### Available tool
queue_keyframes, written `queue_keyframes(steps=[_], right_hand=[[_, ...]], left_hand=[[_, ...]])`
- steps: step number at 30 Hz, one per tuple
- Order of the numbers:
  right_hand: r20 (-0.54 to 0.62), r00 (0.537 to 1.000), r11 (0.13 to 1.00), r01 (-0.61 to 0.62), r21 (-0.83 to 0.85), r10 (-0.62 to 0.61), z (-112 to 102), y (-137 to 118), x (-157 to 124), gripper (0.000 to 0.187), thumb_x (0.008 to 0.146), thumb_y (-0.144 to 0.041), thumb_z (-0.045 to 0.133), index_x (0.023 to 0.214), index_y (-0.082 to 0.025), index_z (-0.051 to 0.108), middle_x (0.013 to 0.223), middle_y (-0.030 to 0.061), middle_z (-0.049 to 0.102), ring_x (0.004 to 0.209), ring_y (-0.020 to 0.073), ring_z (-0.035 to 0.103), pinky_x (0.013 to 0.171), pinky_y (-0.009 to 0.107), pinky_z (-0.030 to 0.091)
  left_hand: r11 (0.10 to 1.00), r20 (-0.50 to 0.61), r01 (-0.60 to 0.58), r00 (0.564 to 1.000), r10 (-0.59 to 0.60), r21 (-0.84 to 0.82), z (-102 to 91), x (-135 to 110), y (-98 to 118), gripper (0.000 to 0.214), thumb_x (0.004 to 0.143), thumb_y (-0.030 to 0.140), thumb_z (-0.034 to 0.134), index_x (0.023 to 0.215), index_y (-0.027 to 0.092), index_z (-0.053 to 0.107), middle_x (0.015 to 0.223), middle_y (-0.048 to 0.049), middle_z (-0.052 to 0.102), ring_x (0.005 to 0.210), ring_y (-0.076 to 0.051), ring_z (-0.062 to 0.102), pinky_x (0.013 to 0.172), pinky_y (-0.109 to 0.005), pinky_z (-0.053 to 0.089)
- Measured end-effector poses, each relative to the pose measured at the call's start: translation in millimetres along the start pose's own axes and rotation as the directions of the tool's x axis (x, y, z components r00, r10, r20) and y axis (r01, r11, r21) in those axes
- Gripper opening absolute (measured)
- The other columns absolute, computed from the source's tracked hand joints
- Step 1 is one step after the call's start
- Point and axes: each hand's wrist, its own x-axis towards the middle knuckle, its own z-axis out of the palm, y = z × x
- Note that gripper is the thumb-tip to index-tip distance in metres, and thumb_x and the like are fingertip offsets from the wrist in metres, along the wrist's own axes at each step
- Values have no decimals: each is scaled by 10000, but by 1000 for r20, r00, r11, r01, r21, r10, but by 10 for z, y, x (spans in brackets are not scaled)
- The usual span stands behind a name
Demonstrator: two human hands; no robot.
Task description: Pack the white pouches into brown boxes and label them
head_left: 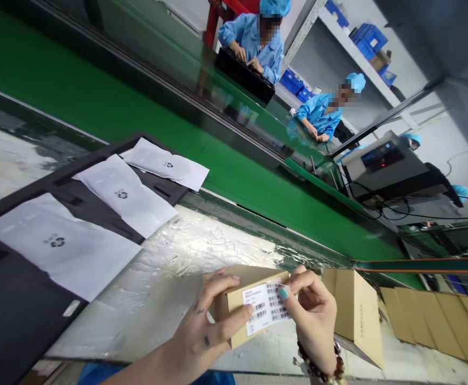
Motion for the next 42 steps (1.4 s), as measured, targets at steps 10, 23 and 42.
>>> queue_keyframes(steps=[10,23,42], right_hand=[[0,1000,1000,-6,0,6,7,-1,8,124,890,-187,692,809,-228,608,750,-19,497,723,143,445,607,264,344],[1,1000,1000,13,-15,-13,10,-1,12,126,886,-181,692,811,-234,607,753,-20,489,728,151,441,623,279,345],[-107,955,719,132,-682,-276,118,-173,-138,485,906,-341,612,1327,-206,412,1240,160,508,1147,342,494,930,524,390]], left_hand=[[1000,6,13,1000,-13,-15,17,-22,-13,471,810,-1,692,1217,209,584,1369,-118,403,1282,-280,487,1134,-598,424],[1000,4,3,1000,-3,4,13,-17,-15,464,813,13,696,1216,218,592,1357,-123,419,1285,-280,492,1112,-578,458],[1000,46,24,999,-25,18,-20,-73,-27,474,830,-35,626,1200,261,616,1382,-110,431,1295,-283,506,1023,-461,547]])
